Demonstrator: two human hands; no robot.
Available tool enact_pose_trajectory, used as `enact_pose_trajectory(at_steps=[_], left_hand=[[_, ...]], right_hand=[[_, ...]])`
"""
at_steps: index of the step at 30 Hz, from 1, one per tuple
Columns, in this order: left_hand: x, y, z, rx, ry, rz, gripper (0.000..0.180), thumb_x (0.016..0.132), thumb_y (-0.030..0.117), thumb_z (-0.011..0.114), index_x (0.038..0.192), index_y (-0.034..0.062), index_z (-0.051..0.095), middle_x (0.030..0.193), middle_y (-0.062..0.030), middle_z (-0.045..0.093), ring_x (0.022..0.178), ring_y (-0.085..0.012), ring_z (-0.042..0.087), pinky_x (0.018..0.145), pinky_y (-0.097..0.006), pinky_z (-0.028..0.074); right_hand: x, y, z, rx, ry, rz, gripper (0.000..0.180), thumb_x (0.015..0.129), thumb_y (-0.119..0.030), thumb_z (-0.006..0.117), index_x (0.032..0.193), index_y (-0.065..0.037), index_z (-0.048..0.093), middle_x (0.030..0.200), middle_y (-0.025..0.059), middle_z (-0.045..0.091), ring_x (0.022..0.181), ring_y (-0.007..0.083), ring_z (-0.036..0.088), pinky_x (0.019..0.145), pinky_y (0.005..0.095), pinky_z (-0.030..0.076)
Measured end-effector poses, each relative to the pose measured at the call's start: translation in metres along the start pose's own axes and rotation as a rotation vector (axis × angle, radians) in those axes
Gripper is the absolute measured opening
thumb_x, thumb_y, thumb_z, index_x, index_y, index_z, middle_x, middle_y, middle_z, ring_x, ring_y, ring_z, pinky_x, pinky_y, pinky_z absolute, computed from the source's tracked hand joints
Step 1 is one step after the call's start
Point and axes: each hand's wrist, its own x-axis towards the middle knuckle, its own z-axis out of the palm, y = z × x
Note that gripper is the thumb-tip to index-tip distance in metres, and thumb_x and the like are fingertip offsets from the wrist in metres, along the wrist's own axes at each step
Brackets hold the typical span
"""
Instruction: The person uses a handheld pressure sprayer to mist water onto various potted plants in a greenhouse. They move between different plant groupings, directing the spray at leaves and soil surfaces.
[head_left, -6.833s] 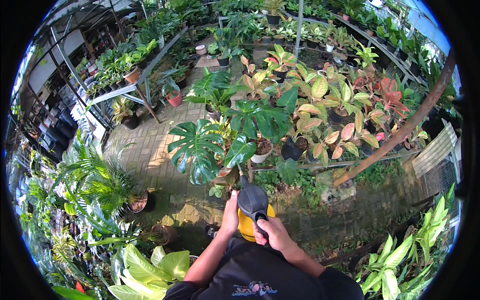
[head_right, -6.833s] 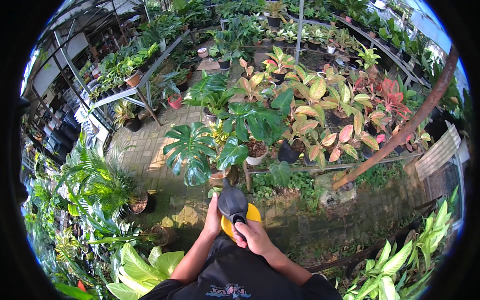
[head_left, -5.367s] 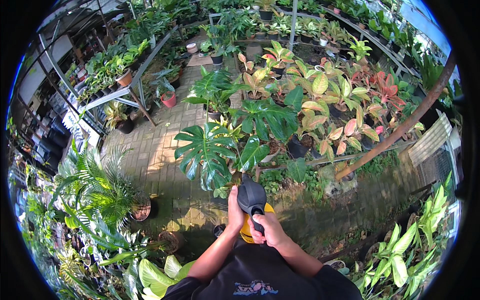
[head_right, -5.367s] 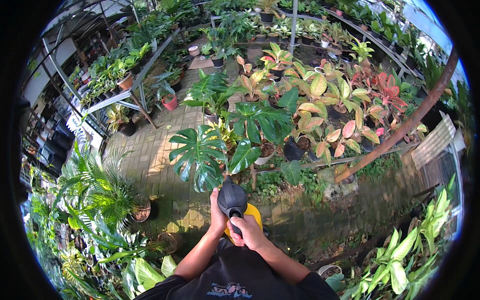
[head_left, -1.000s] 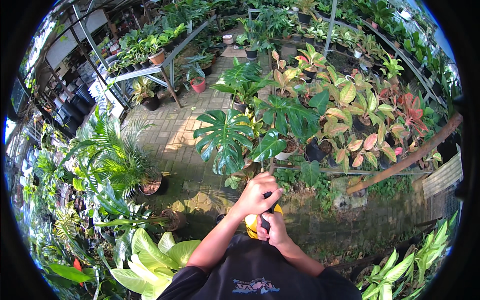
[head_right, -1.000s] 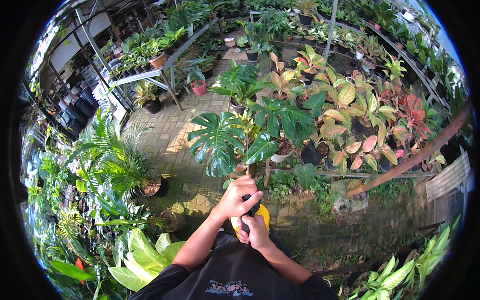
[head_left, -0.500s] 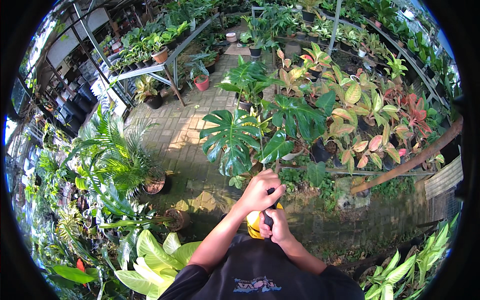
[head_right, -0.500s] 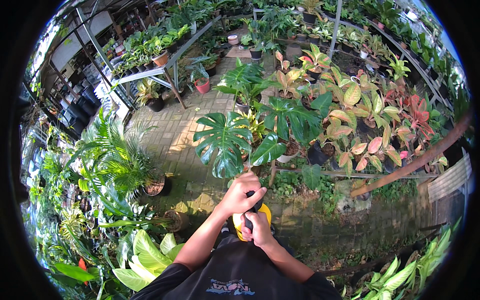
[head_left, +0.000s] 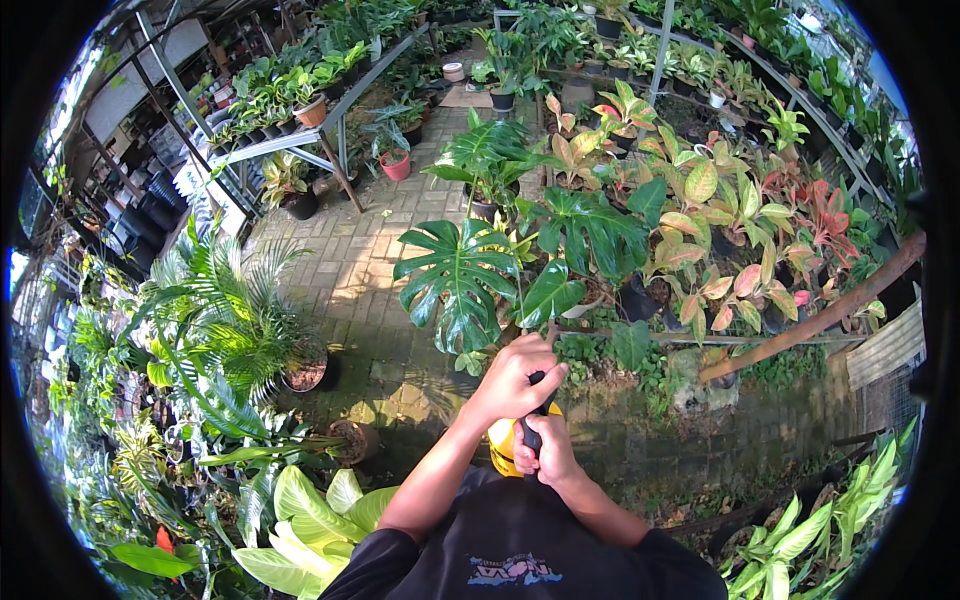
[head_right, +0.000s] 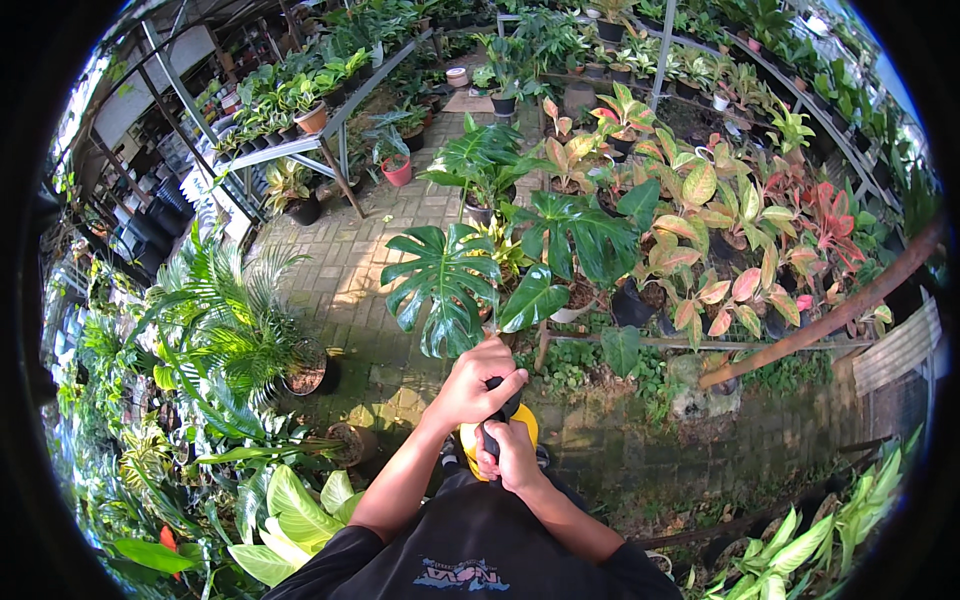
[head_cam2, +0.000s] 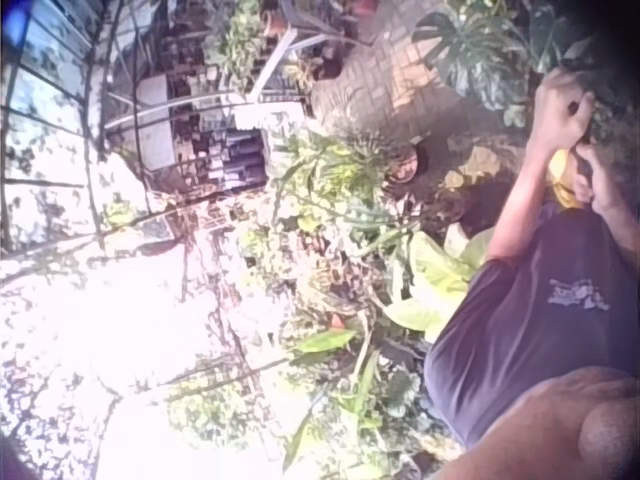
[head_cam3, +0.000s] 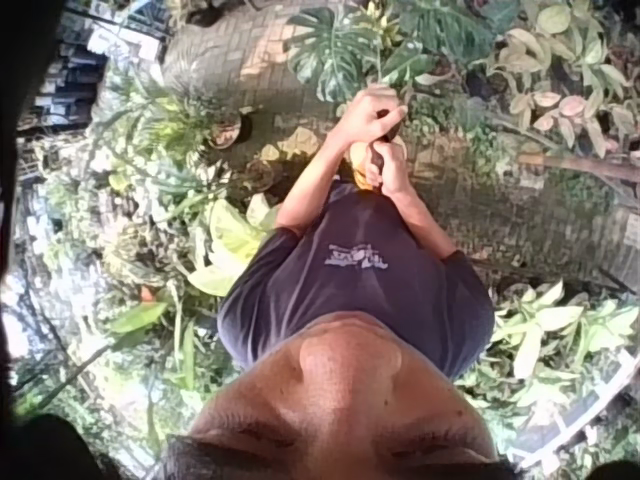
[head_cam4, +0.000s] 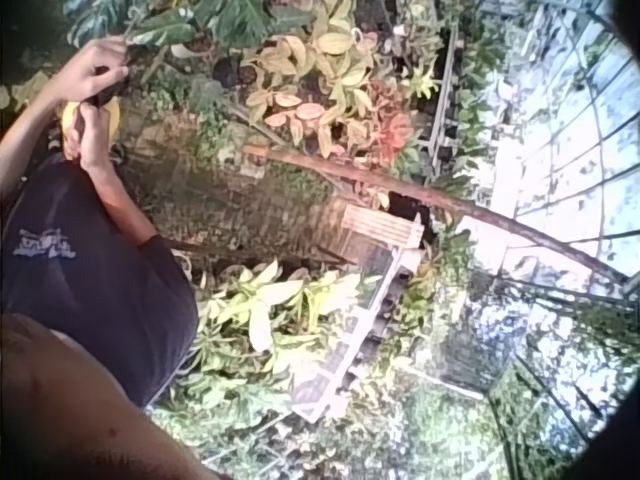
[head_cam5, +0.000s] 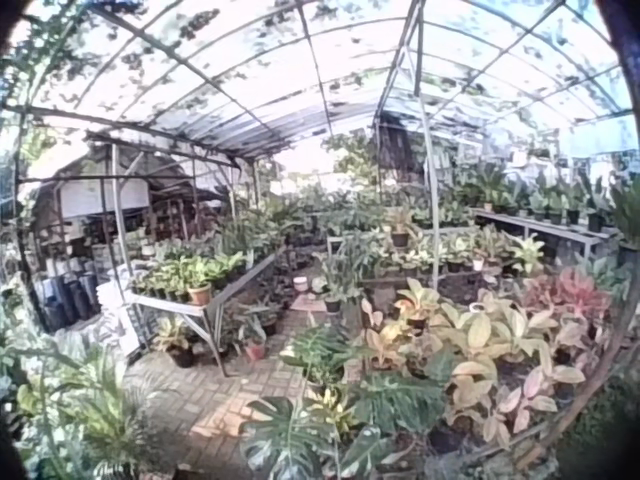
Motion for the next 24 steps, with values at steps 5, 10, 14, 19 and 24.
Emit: enact_pose_trajectory(at_steps=[5,10,14,19,24], left_hand=[[-0.001,0.0,0.006,-0.011,0.016,-0.025,0.03,0.085,0.012,0.064,0.061,-0.0009,0.05,0.059,-0.0109,0.045,0.062,-0.0286,0.045,0.061,-0.04,0.039],[-0.003,0.001,0.011,-0.002,0.036,-0.025,0.03,0.085,0.012,0.064,0.061,-0.0007,0.051,0.059,-0.0108,0.046,0.062,-0.0284,0.046,0.061,-0.04,0.039],[-0.004,0.001,0.013,-0.004,0.032,-0.025,0.03,0.085,0.012,0.065,0.061,-0.0003,0.052,0.059,-0.0104,0.047,0.062,-0.0284,0.046,0.061,-0.04,0.039],[-0.005,0.002,0.014,-0.005,0.044,-0.027,0.029,0.084,0.011,0.065,0.061,-0.0002,0.053,0.059,-0.0103,0.047,0.062,-0.028,0.046,0.061,-0.04,0.039],[-0.007,0.003,0.013,0.0,0.044,-0.029,0.028,0.083,0.01,0.066,0.06,-0.0005,0.053,0.059,-0.0103,0.047,0.061,-0.028,0.046,0.061,-0.04,0.039]], right_hand=[[-0.002,-0.002,-0.006,-0.023,-0.004,0.009,0.028,0.096,-0.024,0.043,0.082,-0.001,0.051,0.051,0.0014,0.042,0.035,0.0097,0.033,0.036,0.0258,0.029],[-0.006,-0.003,-0.01,-0.023,-0.002,0.025,0.028,0.096,-0.024,0.043,0.082,-0.001,0.051,0.051,0.0015,0.042,0.035,0.0102,0.033,0.036,0.0262,0.029],[-0.007,-0.003,-0.011,-0.038,-0.009,0.019,0.028,0.096,-0.024,0.044,0.083,-0.001,0.051,0.051,0.0018,0.042,0.035,0.0104,0.033,0.036,0.0265,0.029],[-0.007,-0.002,-0.013,-0.046,-0.011,0.03,0.027,0.096,-0.025,0.044,0.083,-0.002,0.051,0.051,0.0017,0.042,0.035,0.0105,0.033,0.036,0.0266,0.029],[-0.008,0.0,-0.014,-0.048,-0.017,0.031,0.027,0.096,-0.025,0.044,0.084,-0.002,0.052,0.051,0.0016,0.042,0.035,0.0106,0.033,0.036,0.0264,0.03]])
